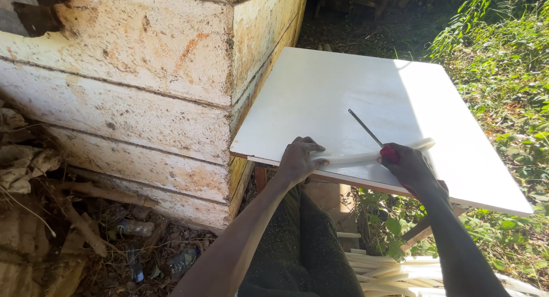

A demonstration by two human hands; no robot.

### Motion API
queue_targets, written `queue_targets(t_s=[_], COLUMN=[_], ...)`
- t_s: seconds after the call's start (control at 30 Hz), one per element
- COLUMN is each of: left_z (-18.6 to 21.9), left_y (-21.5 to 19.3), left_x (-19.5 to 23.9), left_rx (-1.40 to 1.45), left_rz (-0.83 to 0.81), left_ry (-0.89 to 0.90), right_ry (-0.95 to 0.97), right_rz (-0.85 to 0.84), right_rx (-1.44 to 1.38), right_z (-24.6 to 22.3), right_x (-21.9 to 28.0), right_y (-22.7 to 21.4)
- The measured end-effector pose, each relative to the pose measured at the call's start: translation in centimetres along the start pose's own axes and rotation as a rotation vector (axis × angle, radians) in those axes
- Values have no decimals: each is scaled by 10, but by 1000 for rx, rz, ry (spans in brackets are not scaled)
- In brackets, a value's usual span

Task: Cutting a white plastic tube into small segments using a hand saw.

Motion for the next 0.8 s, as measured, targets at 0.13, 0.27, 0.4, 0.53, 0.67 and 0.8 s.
queue_targets(t_s=[0.13,0.27,0.4,0.53,0.67,0.8], left_z=[1,8,18,21,20,18], left_y=[-1,-5,-10,-9,-9,-9], left_x=[-3,1,4,6,7,7], left_rx=[-16,25,48,57,89,57], left_rz=[1,23,37,38,37,29], left_ry=[-1,57,62,72,80,61], right_ry=[123,174,135,162,141,140], right_rz=[54,-149,-203,-173,-181,-178], right_rx=[-236,-291,-64,-57,-16,5], right_z=[-77,-98,-106,-112,-117,-119], right_x=[102,133,121,118,119,115], right_y=[-28,0,21,26,34,39])
Point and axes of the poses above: each hand's wrist, its own x-axis away from the middle knuckle, its own y-axis out of the palm, z = x × y, the point moved 5 cm from there along -x, towards the middle knuckle, and after that the axes turned 10 degrees about y, right-handed, at the moved point
